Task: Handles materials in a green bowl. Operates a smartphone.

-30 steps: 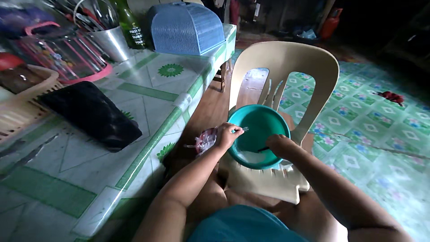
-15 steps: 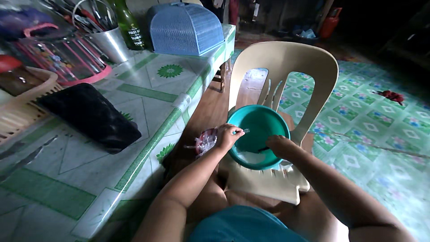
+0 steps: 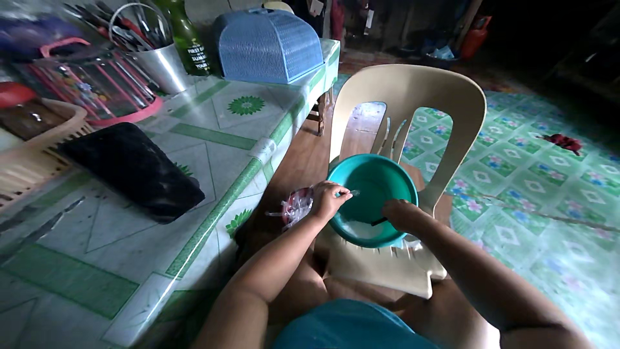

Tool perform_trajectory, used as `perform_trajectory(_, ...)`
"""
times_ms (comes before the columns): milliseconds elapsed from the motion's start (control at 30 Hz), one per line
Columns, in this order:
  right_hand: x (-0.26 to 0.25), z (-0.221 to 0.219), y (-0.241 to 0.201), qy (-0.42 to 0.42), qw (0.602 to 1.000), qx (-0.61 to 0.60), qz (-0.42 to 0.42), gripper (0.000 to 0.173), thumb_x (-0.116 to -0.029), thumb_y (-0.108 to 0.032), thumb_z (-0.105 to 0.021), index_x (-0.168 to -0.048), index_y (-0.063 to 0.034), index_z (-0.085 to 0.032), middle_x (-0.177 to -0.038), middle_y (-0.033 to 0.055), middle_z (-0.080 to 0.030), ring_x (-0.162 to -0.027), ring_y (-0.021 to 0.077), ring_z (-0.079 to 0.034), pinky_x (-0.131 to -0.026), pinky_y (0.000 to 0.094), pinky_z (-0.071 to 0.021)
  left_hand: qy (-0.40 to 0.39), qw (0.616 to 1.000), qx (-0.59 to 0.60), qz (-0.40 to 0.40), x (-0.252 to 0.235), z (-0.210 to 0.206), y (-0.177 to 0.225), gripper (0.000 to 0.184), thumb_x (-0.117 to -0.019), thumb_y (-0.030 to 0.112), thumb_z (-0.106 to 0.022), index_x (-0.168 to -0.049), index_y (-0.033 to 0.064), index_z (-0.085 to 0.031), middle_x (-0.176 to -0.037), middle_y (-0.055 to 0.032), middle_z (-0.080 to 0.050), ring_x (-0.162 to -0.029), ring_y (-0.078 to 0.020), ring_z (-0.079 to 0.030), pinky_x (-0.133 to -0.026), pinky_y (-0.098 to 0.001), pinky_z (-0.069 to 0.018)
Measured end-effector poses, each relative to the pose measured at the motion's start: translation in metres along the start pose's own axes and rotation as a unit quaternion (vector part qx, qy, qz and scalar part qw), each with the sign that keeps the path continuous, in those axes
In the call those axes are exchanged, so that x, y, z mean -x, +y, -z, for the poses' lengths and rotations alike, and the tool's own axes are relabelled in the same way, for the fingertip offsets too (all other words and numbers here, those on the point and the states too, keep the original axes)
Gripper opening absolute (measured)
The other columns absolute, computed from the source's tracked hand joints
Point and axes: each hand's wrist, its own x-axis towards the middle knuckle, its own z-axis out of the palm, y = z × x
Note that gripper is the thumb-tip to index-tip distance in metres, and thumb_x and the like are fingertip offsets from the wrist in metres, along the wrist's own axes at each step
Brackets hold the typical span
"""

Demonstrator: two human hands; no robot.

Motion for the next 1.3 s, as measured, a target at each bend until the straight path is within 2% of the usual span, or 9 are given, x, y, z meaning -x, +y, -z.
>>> perform_trajectory(267,-0.001,0.004,-0.004,-0.011,1.0,0.019,0.004,0.028,-0.0965,0.004,-0.056,-0.122,0.0009,-0.067,-0.129,0.0245,-0.063,-0.126,0.0454,-0.057,-0.101,0.0639,-0.0472,-0.004,1.0,0.002,0.007,0.0,0.002,0.0,0.017,-0.0917,0.029,-0.075,-0.093,0.0127,-0.08,-0.098,-0.001,-0.077,-0.111,-0.0183,-0.068,-0.11,-0.0448,-0.0427)
perform_trajectory(400,0.001,0.009,-0.008,-0.013,1.0,0.025,-0.006,0.033,-0.0932,0.01,-0.057,-0.124,0.0021,-0.065,-0.128,0.0269,-0.062,-0.124,0.0485,-0.058,-0.098,0.0668,-0.0477,-0.008,1.0,0.004,0.011,0.001,0.003,-0.002,0.018,-0.0921,0.029,-0.075,-0.094,0.0122,-0.08,-0.098,-0.0018,-0.077,-0.112,-0.02,-0.068,-0.11,-0.046,-0.0432)
perform_trajectory(567,-0.002,0.009,-0.006,-0.016,1.0,0.014,-0.018,0.035,-0.0937,0.009,-0.056,-0.128,0.0029,-0.064,-0.131,0.0274,-0.061,-0.126,0.0487,-0.056,-0.101,0.0668,-0.0465,-0.008,1.0,-0.004,0.012,0.001,0.007,0.001,0.017,-0.0911,0.028,-0.077,-0.094,0.0111,-0.08,-0.1,-0.0037,-0.077,-0.112,-0.0215,-0.068,-0.11,-0.047,-0.0437)
perform_trajectory(800,-0.009,0.004,-0.001,-0.004,1.0,0.009,-0.019,0.033,-0.095,0.005,-0.057,-0.126,0.0003,-0.066,-0.133,0.0247,-0.061,-0.128,0.0456,-0.055,-0.103,0.0652,-0.0455,0.013,1.0,-0.013,-0.001,0.002,0.005,-0.003,0.016,-0.0896,0.029,-0.078,-0.09,0.0125,-0.08,-0.097,-0.0016,-0.077,-0.11,-0.0203,-0.068,-0.109,-0.0468,-0.0443)
perform_trajectory(1300,-0.008,0.0,-0.005,-0.011,1.0,0.018,-0.019,0.029,-0.0929,0.008,-0.058,-0.121,0.004,-0.066,-0.125,0.0272,-0.064,-0.12,0.0481,-0.06,-0.097,0.0668,-0.0491,-0.015,1.0,-0.02,0.009,0.004,0.001,-0.005,0.021,-0.0928,0.034,-0.073,-0.096,0.0142,-0.08,-0.1,0.0004,-0.077,-0.112,-0.0176,-0.068,-0.11,-0.0443,-0.0424)
